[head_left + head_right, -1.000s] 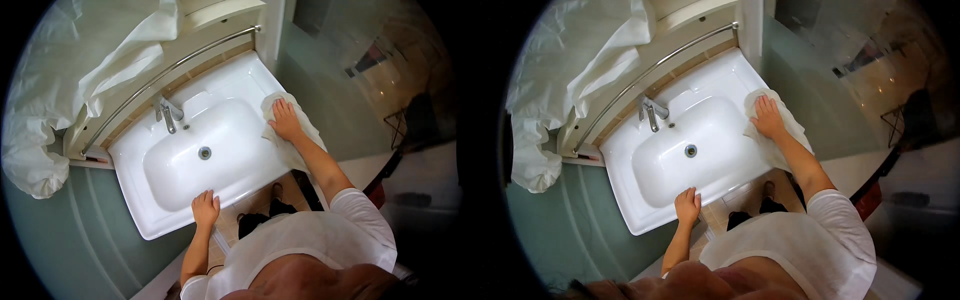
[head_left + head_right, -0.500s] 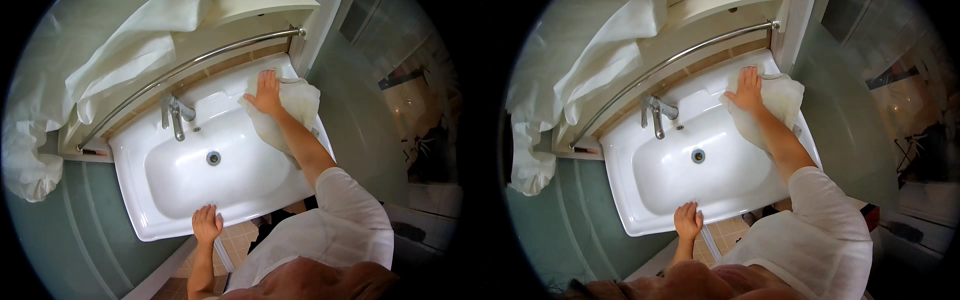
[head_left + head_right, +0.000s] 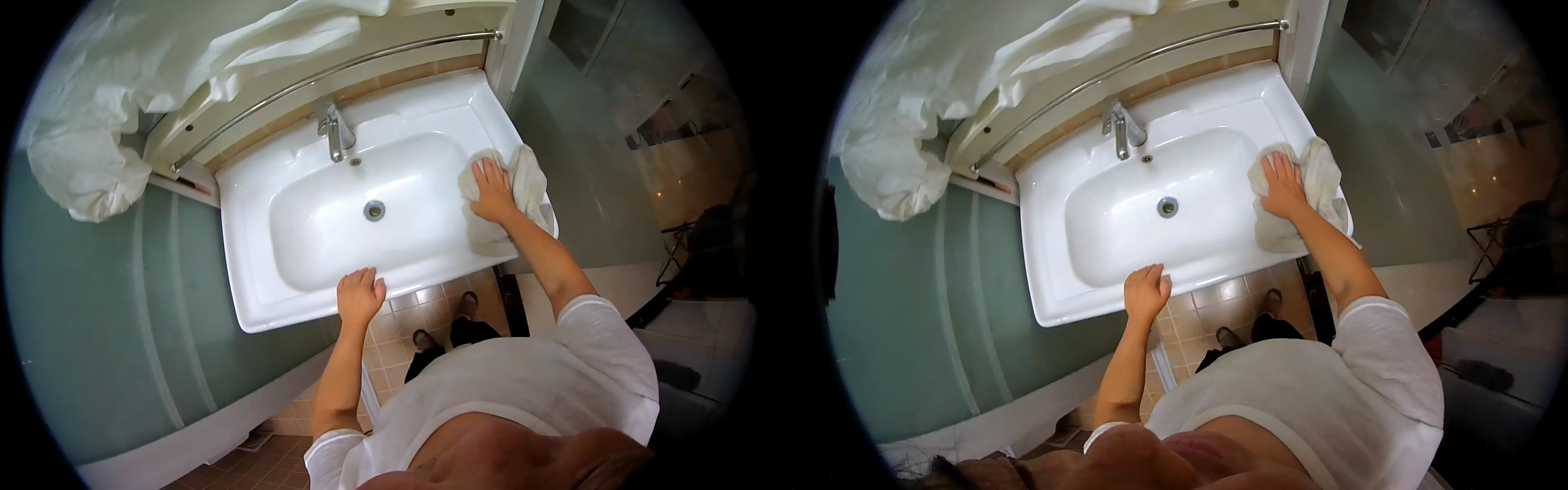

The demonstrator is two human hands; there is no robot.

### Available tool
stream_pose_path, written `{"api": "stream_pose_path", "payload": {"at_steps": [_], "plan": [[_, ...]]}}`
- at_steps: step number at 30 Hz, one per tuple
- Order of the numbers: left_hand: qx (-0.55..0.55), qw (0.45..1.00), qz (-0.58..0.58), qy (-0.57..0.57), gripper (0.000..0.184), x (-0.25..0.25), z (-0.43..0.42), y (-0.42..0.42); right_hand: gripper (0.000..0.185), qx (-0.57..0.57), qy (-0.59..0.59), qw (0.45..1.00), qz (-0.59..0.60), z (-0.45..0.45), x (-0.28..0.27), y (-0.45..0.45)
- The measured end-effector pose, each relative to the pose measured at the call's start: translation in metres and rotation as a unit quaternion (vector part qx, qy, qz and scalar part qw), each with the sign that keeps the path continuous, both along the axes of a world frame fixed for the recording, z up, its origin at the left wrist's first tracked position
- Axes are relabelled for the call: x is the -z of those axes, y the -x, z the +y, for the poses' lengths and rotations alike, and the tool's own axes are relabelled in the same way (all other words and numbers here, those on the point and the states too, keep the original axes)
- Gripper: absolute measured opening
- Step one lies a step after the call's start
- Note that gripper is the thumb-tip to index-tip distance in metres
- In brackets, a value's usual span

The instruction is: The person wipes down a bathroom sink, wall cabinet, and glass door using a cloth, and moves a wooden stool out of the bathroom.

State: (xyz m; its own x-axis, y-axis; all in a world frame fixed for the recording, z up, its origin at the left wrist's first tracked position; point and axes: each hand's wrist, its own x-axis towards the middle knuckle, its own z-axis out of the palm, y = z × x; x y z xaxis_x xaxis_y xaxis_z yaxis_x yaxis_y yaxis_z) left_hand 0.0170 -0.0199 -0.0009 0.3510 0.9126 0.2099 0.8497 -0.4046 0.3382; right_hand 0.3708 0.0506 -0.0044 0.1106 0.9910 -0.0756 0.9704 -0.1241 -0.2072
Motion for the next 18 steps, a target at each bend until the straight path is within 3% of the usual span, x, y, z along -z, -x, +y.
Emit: {"api": "stream_pose_path", "payload": {"at_steps": [3, 4, 6, 8, 12, 13, 15, 18], "plan": [[-0.009, 1.000, -0.003, 0.025, 0.028, 0.003, 0.001, 0.003, 0.072, -0.010, 0.041, 0.999, 0.012, -0.047, -0.010, 0.017], [0.027, 0.998, -0.057, 0.014, 0.027, 0.006, 0.004, 0.006, 0.072, -0.016, 0.046, 0.999, 0.006, -0.058, -0.013, 0.024], [0.054, 0.992, -0.111, 0.010, 0.026, 0.006, 0.005, 0.020, 0.059, -0.157, 0.135, 0.975, 0.081, -0.077, -0.016, 0.038], [0.044, 0.984, -0.171, 0.015, 0.027, -0.007, 0.011, 0.044, 0.051, -0.181, 0.103, 0.973, 0.100, -0.082, -0.024, 0.062], [-0.160, 0.983, 0.035, -0.078, 0.038, -0.002, 0.031, 0.132, 0.051, -0.195, 0.150, 0.955, 0.163, -0.059, -0.029, 0.109], [-0.165, 0.983, 0.037, -0.070, 0.038, 0.002, 0.032, 0.141, 0.049, -0.178, 0.175, 0.953, 0.172, -0.053, -0.026, 0.124], [-0.309, 0.945, 0.097, -0.040, 0.044, 0.009, 0.032, 0.148, 0.047, -0.167, 0.211, 0.946, 0.181, -0.038, -0.019, 0.142], [-0.291, 0.952, 0.080, 0.054, 0.046, 0.008, 0.036, 0.146, 0.049, -0.188, 0.278, 0.902, 0.271, -0.011, -0.004, 0.148]]}}
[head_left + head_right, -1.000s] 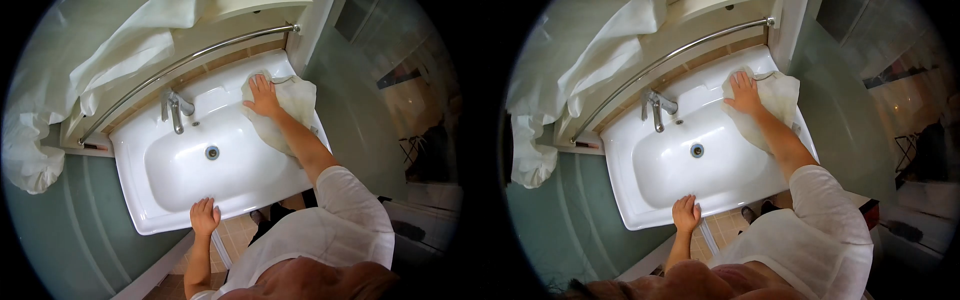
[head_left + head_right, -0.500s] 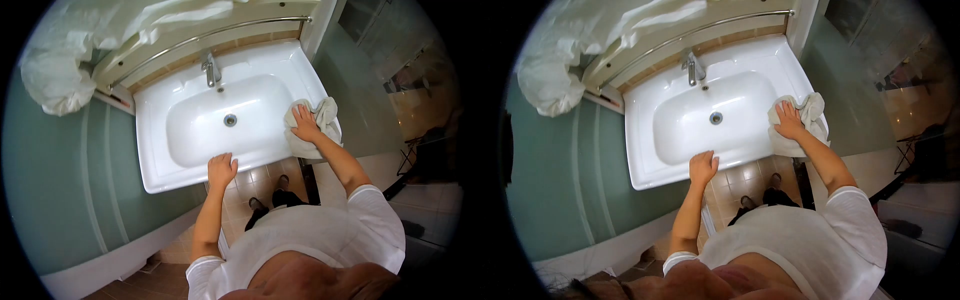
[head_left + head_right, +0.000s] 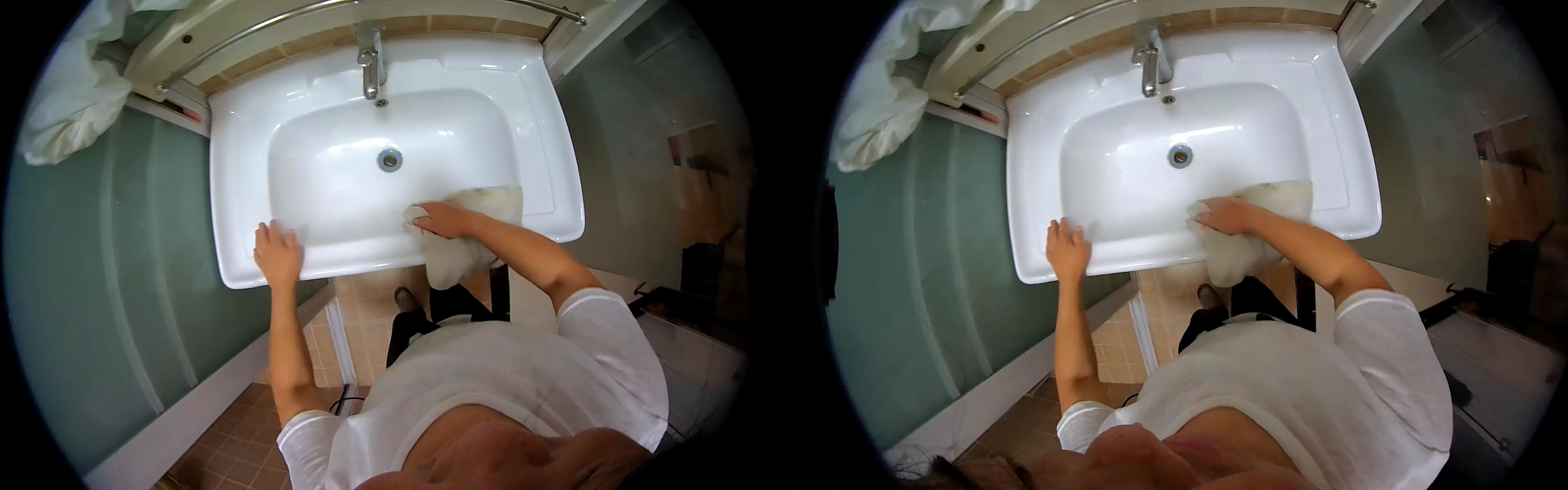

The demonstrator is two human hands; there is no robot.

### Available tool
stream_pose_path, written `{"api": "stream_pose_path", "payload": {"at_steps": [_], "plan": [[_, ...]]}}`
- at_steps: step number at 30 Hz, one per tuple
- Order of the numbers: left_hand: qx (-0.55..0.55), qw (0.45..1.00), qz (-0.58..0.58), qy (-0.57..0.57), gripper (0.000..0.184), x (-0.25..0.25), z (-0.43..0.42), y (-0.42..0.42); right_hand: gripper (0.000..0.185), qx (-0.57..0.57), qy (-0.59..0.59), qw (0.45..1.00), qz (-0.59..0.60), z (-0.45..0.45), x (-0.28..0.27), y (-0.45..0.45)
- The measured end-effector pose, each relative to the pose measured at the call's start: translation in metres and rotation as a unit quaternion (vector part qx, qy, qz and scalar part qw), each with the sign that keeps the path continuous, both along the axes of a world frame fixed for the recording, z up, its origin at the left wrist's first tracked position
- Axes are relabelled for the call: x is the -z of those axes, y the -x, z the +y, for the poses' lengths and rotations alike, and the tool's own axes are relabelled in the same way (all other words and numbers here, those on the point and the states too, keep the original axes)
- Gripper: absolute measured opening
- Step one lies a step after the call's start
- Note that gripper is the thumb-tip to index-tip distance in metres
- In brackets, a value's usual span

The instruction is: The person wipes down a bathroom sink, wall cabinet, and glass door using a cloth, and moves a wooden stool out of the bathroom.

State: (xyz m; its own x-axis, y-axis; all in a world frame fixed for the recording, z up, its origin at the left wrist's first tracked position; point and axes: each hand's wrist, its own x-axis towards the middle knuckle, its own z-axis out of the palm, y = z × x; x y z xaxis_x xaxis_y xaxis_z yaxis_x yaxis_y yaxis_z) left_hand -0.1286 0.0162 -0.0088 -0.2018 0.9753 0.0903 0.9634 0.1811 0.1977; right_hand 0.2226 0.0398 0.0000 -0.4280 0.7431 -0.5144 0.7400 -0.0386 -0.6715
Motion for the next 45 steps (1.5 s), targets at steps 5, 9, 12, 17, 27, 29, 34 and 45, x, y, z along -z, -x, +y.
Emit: {"api": "stream_pose_path", "payload": {"at_steps": [5, 9, 12, 17, 27, 29, 34, 45], "plan": [[-0.005, 1.000, -0.031, 0.001, 0.040, -0.006, -0.001, -0.001, 0.052, -0.271, -0.090, 0.943, -0.170, 0.037, 0.099, -0.102], [0.002, 1.000, -0.027, -0.002, 0.039, -0.009, -0.002, -0.004, 0.057, -0.313, -0.277, 0.801, -0.428, 0.089, 0.025, -0.110], [-0.017, 1.000, -0.011, 0.011, 0.039, -0.014, -0.001, -0.006, 0.058, -0.360, -0.417, 0.741, -0.385, 0.173, 0.054, -0.128], [-0.012, 1.000, -0.016, -0.010, 0.040, -0.009, -0.002, -0.008, 0.062, -0.210, -0.327, 0.862, -0.325, 0.144, 0.081, -0.074], [0.019, 0.996, -0.044, -0.075, 0.039, -0.010, 0.001, -0.003, 0.062, -0.157, 0.053, 0.986, -0.017, 0.029, 0.035, -0.041], [0.008, 0.993, -0.023, -0.111, 0.039, -0.009, 0.001, -0.005, 0.059, -0.138, 0.007, 0.990, 0.020, 0.004, -0.009, -0.033], [0.023, 0.948, -0.200, -0.248, 0.033, -0.009, -0.014, -0.002, 0.058, -0.185, -0.213, 0.959, -0.043, -0.034, -0.023, -0.004], [-0.172, 0.887, -0.369, -0.218, 0.035, 0.029, -0.178, 0.002, 0.064, -0.362, -0.426, 0.828, 0.047, -0.028, -0.019, 0.189]]}}
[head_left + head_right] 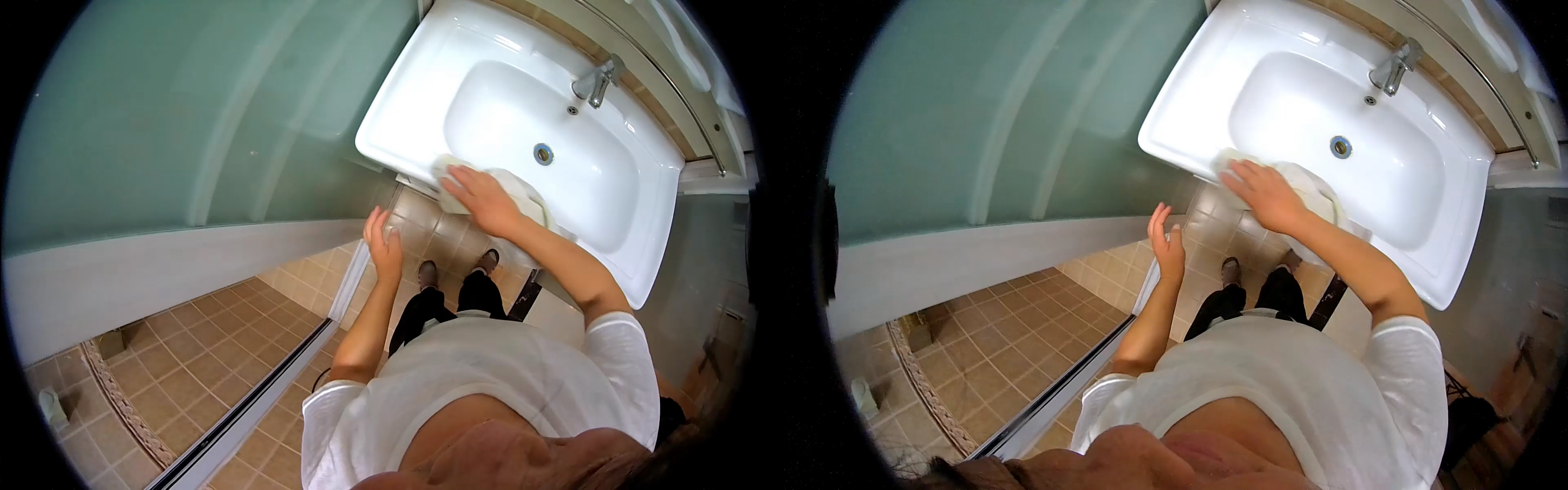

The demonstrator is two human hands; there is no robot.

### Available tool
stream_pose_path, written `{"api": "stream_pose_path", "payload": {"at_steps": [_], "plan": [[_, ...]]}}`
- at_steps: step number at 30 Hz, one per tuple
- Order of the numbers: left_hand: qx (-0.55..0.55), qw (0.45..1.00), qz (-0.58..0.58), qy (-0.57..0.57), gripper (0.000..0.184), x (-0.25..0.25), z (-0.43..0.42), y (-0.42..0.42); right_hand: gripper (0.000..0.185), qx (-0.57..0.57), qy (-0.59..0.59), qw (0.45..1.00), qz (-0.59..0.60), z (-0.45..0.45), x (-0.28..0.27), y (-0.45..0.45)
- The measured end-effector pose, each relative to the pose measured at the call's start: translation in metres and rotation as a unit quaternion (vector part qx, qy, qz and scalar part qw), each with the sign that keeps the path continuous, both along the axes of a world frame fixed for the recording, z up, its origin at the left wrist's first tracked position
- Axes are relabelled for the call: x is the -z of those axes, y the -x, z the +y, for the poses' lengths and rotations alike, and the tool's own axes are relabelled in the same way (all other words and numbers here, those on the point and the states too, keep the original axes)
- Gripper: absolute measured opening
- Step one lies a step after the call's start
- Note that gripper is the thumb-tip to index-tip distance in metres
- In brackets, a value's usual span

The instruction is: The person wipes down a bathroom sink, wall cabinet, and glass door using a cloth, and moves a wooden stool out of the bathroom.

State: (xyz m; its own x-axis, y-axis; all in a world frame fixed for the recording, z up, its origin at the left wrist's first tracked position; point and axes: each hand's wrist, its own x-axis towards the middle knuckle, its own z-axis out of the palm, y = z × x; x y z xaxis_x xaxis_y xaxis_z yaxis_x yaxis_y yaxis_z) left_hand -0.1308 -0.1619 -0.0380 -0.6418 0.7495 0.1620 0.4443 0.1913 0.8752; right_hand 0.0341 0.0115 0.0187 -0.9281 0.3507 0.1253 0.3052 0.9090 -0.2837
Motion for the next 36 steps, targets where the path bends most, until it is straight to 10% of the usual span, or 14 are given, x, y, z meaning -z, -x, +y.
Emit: {"api": "stream_pose_path", "payload": {"at_steps": [4, 10, 17, 30, 36], "plan": [[-0.021, 0.999, 0.030, -0.008, 0.035, -0.010, -0.006, 0.025, 0.058, -0.081, -0.064, 0.994, 0.034, 0.002, -0.001, 0.083], [0.024, 0.980, 0.184, -0.069, 0.034, -0.052, 0.046, 0.059, 0.046, -0.051, 0.168, 0.969, 0.172, 0.043, 0.015, 0.141], [0.114, 0.954, 0.274, -0.039, 0.039, -0.055, 0.149, 0.085, 0.030, 0.043, -0.009, 0.966, 0.254, 0.103, 0.039, 0.156], [0.100, 0.928, 0.358, 0.010, 0.035, -0.050, 0.153, 0.085, 0.042, 0.314, -0.122, 0.912, 0.233, 0.348, -0.004, 0.146], [0.097, 0.925, 0.367, -0.002, 0.033, -0.046, 0.157, 0.088, 0.064, 0.268, -0.175, 0.930, 0.181, 0.342, 0.018, 0.175]]}}
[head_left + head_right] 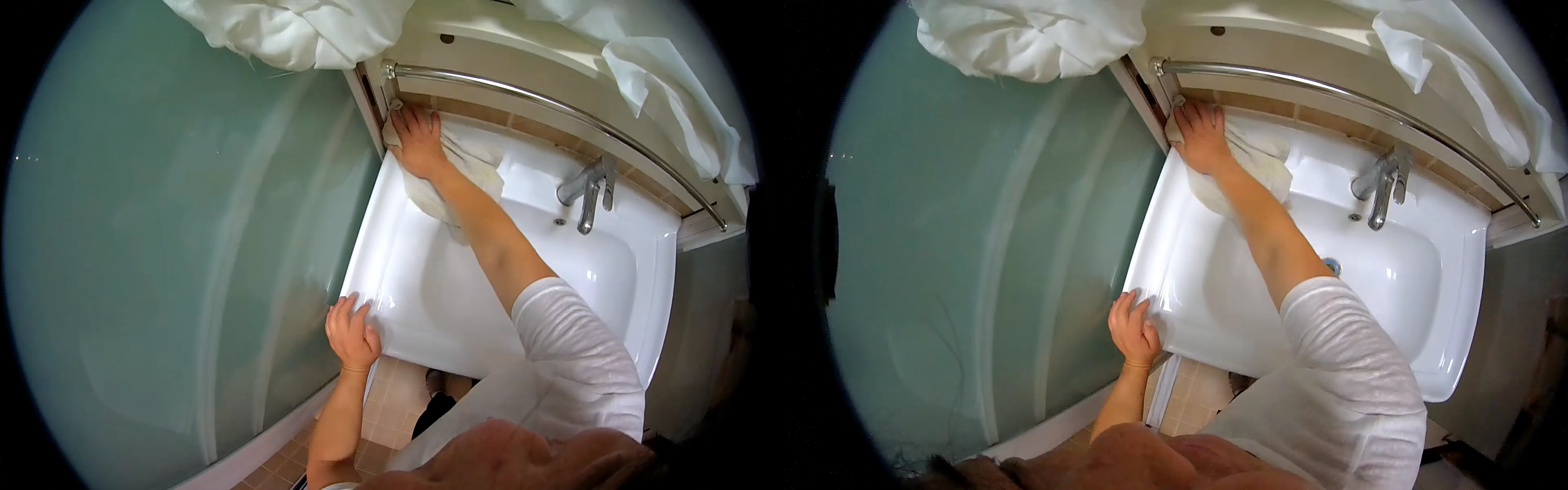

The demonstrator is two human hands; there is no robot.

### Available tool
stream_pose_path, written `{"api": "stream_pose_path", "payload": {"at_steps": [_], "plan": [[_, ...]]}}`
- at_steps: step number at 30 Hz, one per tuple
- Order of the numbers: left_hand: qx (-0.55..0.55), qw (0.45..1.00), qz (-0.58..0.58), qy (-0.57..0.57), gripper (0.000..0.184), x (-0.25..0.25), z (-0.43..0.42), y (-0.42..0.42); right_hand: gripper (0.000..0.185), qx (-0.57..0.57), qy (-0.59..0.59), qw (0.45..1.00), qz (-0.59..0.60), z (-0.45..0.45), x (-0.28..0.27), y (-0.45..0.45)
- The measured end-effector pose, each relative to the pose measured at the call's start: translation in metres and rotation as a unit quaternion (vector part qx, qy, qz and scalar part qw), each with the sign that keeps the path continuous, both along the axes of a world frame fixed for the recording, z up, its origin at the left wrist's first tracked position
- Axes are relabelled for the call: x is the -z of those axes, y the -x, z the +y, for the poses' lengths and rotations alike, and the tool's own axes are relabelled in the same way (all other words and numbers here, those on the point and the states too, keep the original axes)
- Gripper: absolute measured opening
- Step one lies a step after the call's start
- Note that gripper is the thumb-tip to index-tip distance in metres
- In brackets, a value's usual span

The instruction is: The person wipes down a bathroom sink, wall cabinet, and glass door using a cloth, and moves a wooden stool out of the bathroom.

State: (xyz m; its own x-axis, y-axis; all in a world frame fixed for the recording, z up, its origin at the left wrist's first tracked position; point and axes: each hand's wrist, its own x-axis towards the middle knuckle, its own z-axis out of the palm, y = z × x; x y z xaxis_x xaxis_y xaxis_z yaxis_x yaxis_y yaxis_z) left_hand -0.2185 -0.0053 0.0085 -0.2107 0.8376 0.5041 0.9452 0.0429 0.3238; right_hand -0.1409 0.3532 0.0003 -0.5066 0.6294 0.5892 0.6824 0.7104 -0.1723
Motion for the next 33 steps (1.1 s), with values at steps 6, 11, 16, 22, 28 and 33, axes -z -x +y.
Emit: {"api": "stream_pose_path", "payload": {"at_steps": [6, 11, 16, 22, 28, 33], "plan": [[0.000, 1.000, 0.003, -0.014, 0.033, 0.000, -0.003, -0.003, 0.063, -0.014, 0.127, 0.990, 0.064, -0.041, 0.026, 0.018], [-0.002, 0.998, -0.023, -0.053, 0.040, 0.003, -0.005, -0.005, 0.063, -0.033, 0.176, 0.982, 0.062, -0.114, 0.025, 0.019], [-0.002, 0.993, -0.035, -0.112, 0.043, 0.011, -0.006, -0.004, 0.065, -0.116, 0.193, 0.973, 0.050, -0.214, 0.017, 0.009], [-0.009, 0.988, -0.056, -0.141, 0.048, 0.007, -0.007, -0.011, 0.051, -0.270, 0.180, 0.946, 0.013, -0.296, 0.005, -0.024], [0.068, 0.992, -0.104, -0.025, 0.042, -0.001, -0.009, 0.000, 0.047, -0.261, 0.339, 0.901, -0.066, -0.324, -0.016, -0.100], [0.008, 0.998, -0.039, 0.049, 0.047, -0.007, 0.002, -0.014, 0.052, -0.263, 0.313, 0.907, -0.104, -0.344, -0.030, -0.161]]}}
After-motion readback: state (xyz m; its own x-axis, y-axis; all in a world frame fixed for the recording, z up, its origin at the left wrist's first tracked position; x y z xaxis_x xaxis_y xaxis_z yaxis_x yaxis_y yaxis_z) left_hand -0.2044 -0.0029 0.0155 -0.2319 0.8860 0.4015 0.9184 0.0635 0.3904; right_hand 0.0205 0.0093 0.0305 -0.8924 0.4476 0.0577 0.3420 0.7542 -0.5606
